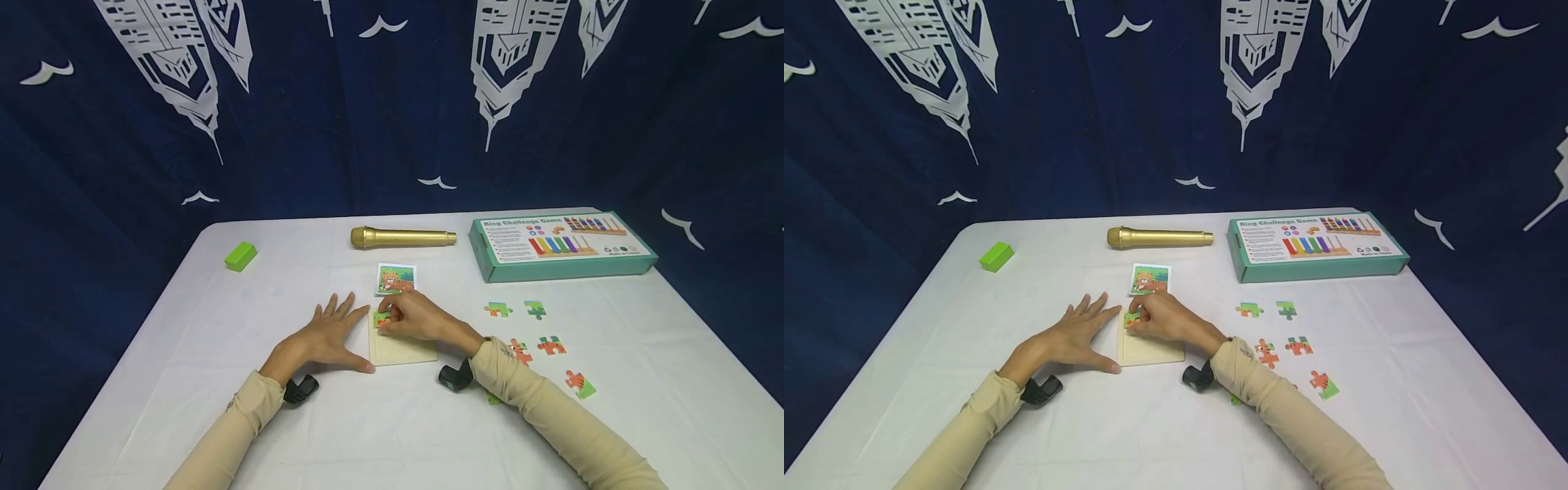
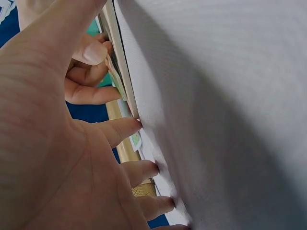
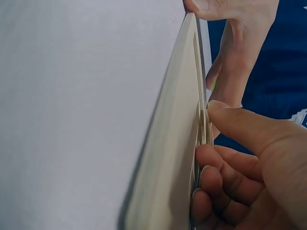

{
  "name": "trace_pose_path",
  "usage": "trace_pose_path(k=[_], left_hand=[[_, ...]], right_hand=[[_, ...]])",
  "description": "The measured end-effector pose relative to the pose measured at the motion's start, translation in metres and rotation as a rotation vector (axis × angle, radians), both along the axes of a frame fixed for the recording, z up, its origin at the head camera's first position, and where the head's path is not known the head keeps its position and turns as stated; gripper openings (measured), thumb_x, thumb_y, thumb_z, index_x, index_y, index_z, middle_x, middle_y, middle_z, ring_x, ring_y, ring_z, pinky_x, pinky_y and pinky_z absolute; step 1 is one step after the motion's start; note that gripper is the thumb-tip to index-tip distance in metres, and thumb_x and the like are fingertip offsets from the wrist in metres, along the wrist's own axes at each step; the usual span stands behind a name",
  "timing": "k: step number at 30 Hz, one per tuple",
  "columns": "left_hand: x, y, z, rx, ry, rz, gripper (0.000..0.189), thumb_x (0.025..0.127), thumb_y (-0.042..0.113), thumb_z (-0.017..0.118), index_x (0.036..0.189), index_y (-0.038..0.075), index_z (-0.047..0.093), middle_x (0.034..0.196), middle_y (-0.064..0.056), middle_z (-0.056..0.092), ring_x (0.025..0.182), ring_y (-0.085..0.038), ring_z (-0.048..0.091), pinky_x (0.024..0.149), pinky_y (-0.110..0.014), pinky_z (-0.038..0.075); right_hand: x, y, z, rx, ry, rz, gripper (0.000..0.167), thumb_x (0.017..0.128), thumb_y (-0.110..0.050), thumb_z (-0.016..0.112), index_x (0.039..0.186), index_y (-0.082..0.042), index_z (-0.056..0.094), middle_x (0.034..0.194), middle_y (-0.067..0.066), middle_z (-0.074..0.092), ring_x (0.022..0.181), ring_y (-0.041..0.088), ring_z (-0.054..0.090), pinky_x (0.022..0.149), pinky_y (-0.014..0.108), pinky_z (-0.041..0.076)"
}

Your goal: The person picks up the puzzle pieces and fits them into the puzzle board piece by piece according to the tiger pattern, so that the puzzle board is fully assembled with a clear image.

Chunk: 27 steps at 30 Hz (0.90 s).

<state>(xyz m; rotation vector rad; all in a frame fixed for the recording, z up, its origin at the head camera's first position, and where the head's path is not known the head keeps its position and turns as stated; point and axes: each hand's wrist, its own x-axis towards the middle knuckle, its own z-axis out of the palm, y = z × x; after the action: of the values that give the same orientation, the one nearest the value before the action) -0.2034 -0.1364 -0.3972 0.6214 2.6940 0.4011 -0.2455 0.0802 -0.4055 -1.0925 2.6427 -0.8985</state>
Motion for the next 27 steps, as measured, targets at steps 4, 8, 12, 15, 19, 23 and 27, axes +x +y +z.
trace_pose_path(k=[4,8,12,15,19,23,27], left_hand=[[-0.0003,0.0000,0.0003,-0.001,-0.003,0.001,0.114,0.066,0.070,0.073,0.154,0.018,0.023,0.160,-0.017,-0.001,0.144,-0.044,-0.008,0.113,-0.063,0.000],[0.0001,-0.0002,0.0002,0.000,-0.003,0.001,0.114,0.066,0.070,0.073,0.154,0.018,0.023,0.160,-0.017,0.000,0.144,-0.044,-0.008,0.113,-0.063,0.001],[0.0002,0.0000,-0.0003,0.002,-0.003,-0.001,0.113,0.066,0.069,0.073,0.154,0.017,0.023,0.160,-0.018,0.000,0.144,-0.044,-0.008,0.113,-0.063,0.001],[-0.0004,-0.0002,-0.0011,0.003,-0.001,-0.004,0.113,0.066,0.069,0.073,0.153,0.017,0.023,0.160,-0.018,0.001,0.144,-0.044,-0.007,0.113,-0.063,0.001],[-0.0006,-0.0007,-0.0010,0.004,0.002,-0.007,0.113,0.067,0.069,0.073,0.153,0.016,0.023,0.160,-0.019,0.001,0.144,-0.045,-0.007,0.113,-0.064,0.001],[-0.0005,-0.0005,-0.0006,0.001,0.008,-0.009,0.113,0.066,0.070,0.072,0.153,0.017,0.024,0.160,-0.018,0.001,0.144,-0.045,-0.006,0.113,-0.064,0.001],[-0.0002,-0.0002,-0.0006,-0.002,0.011,-0.008,0.113,0.065,0.071,0.072,0.153,0.018,0.024,0.160,-0.017,0.001,0.143,-0.045,-0.006,0.112,-0.064,0.002]], right_hand=[[0.0004,-0.0013,-0.0006,0.017,0.011,-0.010,0.032,0.083,-0.020,0.076,0.105,0.001,0.066,0.063,-0.006,0.055,0.056,0.002,0.046,0.054,0.018,0.039],[0.0020,-0.0018,-0.0002,0.033,0.033,-0.011,0.032,0.083,-0.020,0.077,0.106,0.000,0.067,0.065,-0.007,0.055,0.057,0.002,0.047,0.055,0.018,0.040],[0.0040,-0.0018,0.0001,0.034,0.056,-0.016,0.033,0.082,-0.020,0.077,0.106,0.000,0.068,0.065,-0.007,0.054,0.057,0.002,0.046,0.055,0.018,0.040],[0.0050,-0.0020,-0.0004,0.024,0.066,-0.016,0.033,0.081,-0.019,0.078,0.106,0.000,0.068,0.064,-0.007,0.054,0.057,0.002,0.045,0.055,0.017,0.039],[0.0048,-0.0020,-0.0019,0.021,0.070,-0.018,0.033,0.081,-0.019,0.078,0.107,-0.001,0.067,0.065,-0.006,0.054,0.057,0.002,0.045,0.054,0.017,0.039],[0.0037,-0.0014,-0.0034,0.012,0.069,-0.016,0.036,0.081,-0.018,0.078,0.110,-0.003,0.063,0.066,-0.006,0.054,0.057,0.003,0.047,0.054,0.018,0.040],[0.0029,-0.0001,-0.0043,0.003,0.067,-0.012,0.035,0.082,-0.018,0.077,0.110,-0.005,0.060,0.067,-0.006,0.055,0.058,0.003,0.047,0.056,0.018,0.041]])
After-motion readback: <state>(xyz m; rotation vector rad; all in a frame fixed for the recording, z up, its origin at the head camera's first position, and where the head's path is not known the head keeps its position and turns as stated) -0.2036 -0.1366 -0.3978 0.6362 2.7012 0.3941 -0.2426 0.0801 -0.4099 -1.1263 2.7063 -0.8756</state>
